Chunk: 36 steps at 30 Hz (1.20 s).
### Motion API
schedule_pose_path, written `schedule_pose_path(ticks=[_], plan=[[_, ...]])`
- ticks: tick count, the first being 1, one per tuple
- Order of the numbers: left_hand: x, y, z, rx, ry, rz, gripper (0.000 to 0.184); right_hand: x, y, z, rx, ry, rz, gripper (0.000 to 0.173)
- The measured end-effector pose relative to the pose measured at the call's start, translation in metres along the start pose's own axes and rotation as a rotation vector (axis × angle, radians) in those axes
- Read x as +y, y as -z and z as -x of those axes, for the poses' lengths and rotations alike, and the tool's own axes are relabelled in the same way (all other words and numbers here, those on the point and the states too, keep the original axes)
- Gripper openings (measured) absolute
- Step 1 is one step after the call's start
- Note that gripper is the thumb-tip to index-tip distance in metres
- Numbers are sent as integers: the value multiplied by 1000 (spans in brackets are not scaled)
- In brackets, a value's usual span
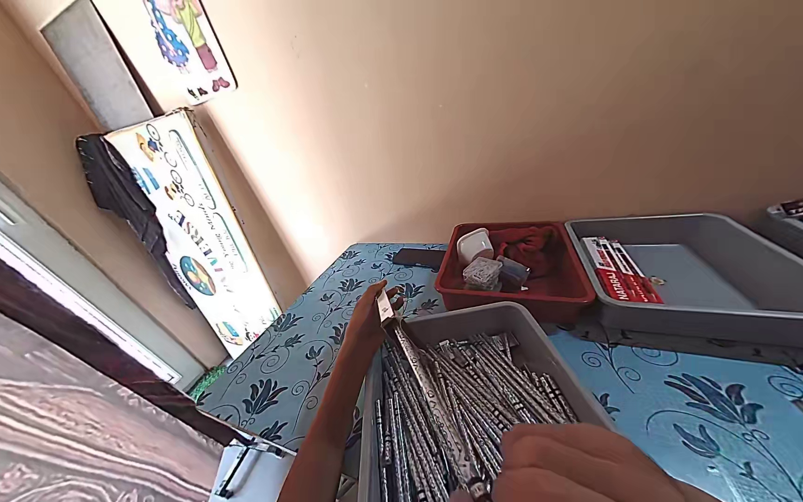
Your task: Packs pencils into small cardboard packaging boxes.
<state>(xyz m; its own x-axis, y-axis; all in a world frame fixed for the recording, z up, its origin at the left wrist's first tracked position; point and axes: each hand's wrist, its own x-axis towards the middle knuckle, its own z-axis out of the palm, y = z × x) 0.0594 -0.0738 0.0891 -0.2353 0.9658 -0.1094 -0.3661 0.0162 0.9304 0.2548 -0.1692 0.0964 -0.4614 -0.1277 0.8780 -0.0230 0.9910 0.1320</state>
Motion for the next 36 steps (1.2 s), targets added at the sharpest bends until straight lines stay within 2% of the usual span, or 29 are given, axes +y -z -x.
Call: schedule_pose_path(ticks=[2, 3, 4, 6, 7, 8, 9, 10, 11, 13, 19, 22, 29, 36], plan=[[29, -32, 76, -64, -61, -65, 40, 7, -4, 1, -7, 8, 52, 9], [38, -40, 93, -102, -74, -87, 41, 10, -6, 2, -7, 13, 77, 9], [49, -50, 105, -80, -16, -57, 41, 13, -8, 2, 0, 20, 110, 9], [45, -40, 75, -36, 75, 22, 38, 21, -15, -1, 24, 18, 179, 9], [19, -12, 33, -128, 2, 47, 34, 26, -20, -4, 44, 9, 224, 10], [-24, 28, -31, -351, -212, 75, 27, 30, -24, -8, 52, -8, 273, 10], [-39, 39, -64, -273, -184, 120, 21, 35, -29, -12, 44, -28, 325, 11], [-41, 39, -75, -148, -114, 127, 19, 41, -33, -15, 27, -53, 376, 13], [-37, 34, -73, -67, -60, 122, 21, 47, -38, -18, -3, -80, 417, 14], [-26, 22, -56, -16, -31, 116, 22, 61, -44, -21, -72, -120, 472, 16], [-41, 38, -72, -168, -103, 238, 22, 84, -47, -17, -124, -154, 417, 18], [-32, 28, -53, -39, -41, 158, 20, 81, -46, -10, -110, -133, 455, 17], [-39, 35, -65, -147, -106, 218, 29, 84, -41, 5, -56, -131, 513, 16], [-38, 34, -64, -103, -59, 286, 24, 81, -36, 10, -74, -153, 465, 20]])
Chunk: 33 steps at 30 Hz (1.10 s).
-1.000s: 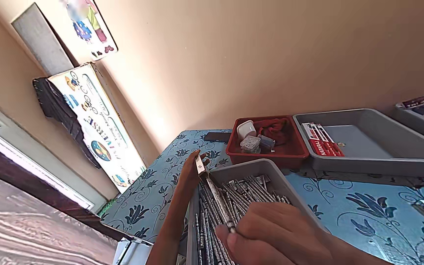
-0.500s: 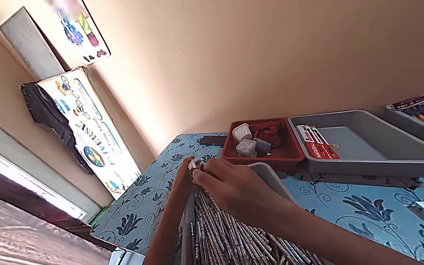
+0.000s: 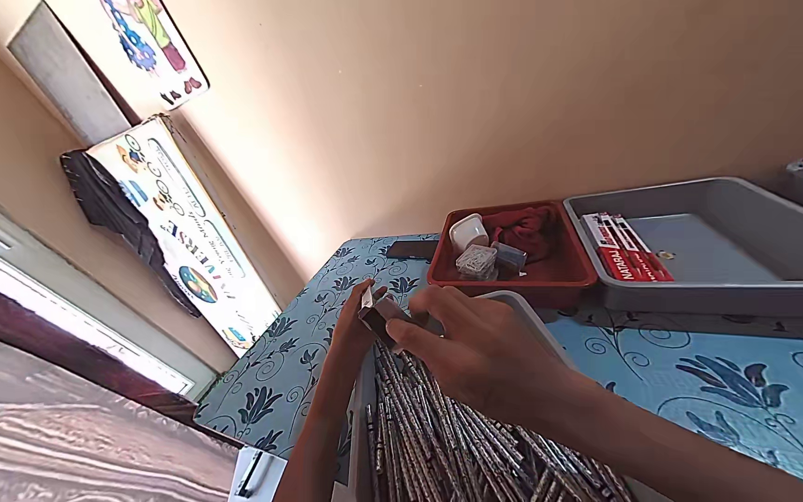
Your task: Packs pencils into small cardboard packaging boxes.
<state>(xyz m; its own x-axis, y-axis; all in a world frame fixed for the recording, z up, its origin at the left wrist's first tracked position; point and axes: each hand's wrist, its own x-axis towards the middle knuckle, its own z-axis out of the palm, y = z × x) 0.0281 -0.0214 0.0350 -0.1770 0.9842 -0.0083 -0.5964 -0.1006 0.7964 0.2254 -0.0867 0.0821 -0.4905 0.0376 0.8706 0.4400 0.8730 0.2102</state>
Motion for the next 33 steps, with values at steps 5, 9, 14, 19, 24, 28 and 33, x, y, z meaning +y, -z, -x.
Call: schedule_pose_path(ticks=[5, 9, 14, 19, 24, 28, 33], plan=[[-3, 10, -4, -17, -29, -50, 18, 0, 28, -1, -170, -196, -96, 22], [-10, 22, -6, -123, -57, -124, 21, 8, 67, 13, -1053, -424, -169, 16], [-5, 14, -8, -99, -84, -76, 15, 8, 38, 21, -1547, -534, -355, 22], [-5, 20, -13, -152, -35, -67, 19, 7, 26, 25, -1550, -543, -379, 29], [-2, 14, -11, -101, 17, -80, 18, 3, 26, 24, -1620, -527, -501, 31], [-3, 11, -11, -68, 11, -26, 17, -1, 26, 18, -1622, -506, -470, 28], [-3, 14, -13, -63, 35, 2, 16, 13, 30, 22, -1476, -605, -418, 23]])
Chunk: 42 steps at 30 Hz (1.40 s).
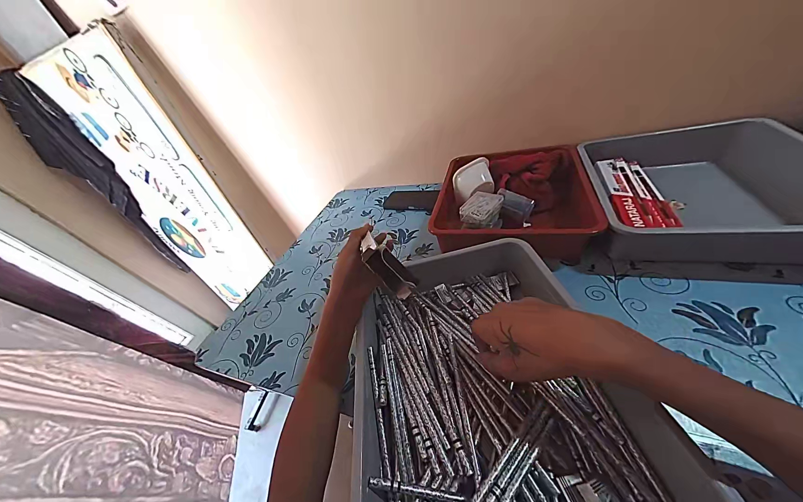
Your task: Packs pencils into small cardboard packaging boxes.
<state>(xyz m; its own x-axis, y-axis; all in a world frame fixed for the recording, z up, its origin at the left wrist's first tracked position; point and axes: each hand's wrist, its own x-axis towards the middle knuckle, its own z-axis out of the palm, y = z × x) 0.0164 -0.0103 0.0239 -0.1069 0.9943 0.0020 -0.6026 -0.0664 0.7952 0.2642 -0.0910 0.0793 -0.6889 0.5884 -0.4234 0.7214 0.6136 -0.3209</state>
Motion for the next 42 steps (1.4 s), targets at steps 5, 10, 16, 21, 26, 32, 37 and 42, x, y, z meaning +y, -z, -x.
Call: schedule_pose_path(ticks=[5, 10, 16, 21, 26, 32, 37, 42], plan=[[-2, 2, 3, 1, -44, -20, 15, -19, -4, 0, -132, -32, 83, 30], [-6, 8, -1, 29, -95, -85, 17, -27, -7, 9, -196, -45, 136, 32], [-6, 11, -2, 36, -85, -97, 17, -25, 5, 17, -74, -61, 112, 29], [-3, 3, 5, 32, -83, -61, 19, -8, 27, 50, 381, -50, -82, 23], [-1, -6, 6, 125, -59, -90, 15, 10, 34, 80, 970, 256, -149, 12], [2, -9, 7, 99, -41, -99, 16, -20, 26, 96, 1321, 458, -294, 75], [2, -9, 3, 71, -34, -61, 19, -22, 7, 78, 1582, 596, -171, 36], [3, -7, -2, 72, -1, -67, 20, -36, -3, 58, 1543, 833, -116, 15]])
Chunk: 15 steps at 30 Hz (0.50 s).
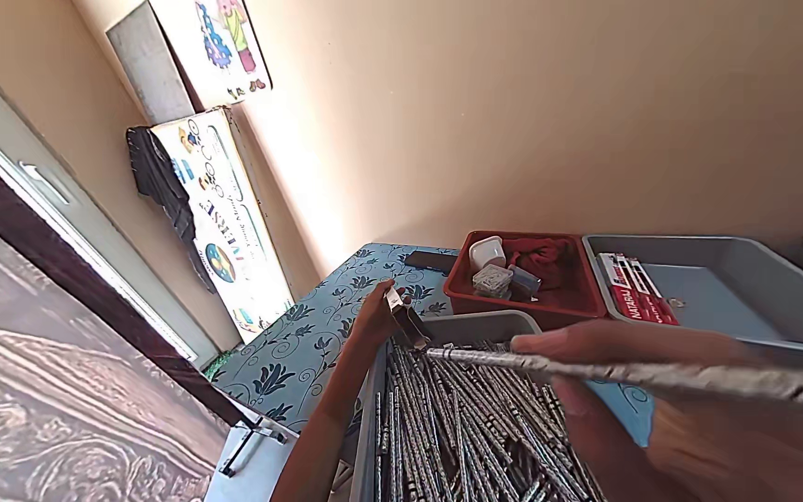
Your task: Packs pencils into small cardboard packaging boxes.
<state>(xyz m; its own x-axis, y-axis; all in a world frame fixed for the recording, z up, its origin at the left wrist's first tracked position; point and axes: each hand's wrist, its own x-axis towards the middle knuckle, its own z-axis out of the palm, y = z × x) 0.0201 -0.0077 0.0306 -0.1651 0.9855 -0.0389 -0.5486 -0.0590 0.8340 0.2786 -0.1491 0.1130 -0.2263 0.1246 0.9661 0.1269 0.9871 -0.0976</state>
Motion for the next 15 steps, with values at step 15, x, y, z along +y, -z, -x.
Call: schedule_pose_path(ticks=[15], plan=[[1, -4, 3, 24, 9, -58, 25, 45, -36, 29, -260, 447, -43, 68]])
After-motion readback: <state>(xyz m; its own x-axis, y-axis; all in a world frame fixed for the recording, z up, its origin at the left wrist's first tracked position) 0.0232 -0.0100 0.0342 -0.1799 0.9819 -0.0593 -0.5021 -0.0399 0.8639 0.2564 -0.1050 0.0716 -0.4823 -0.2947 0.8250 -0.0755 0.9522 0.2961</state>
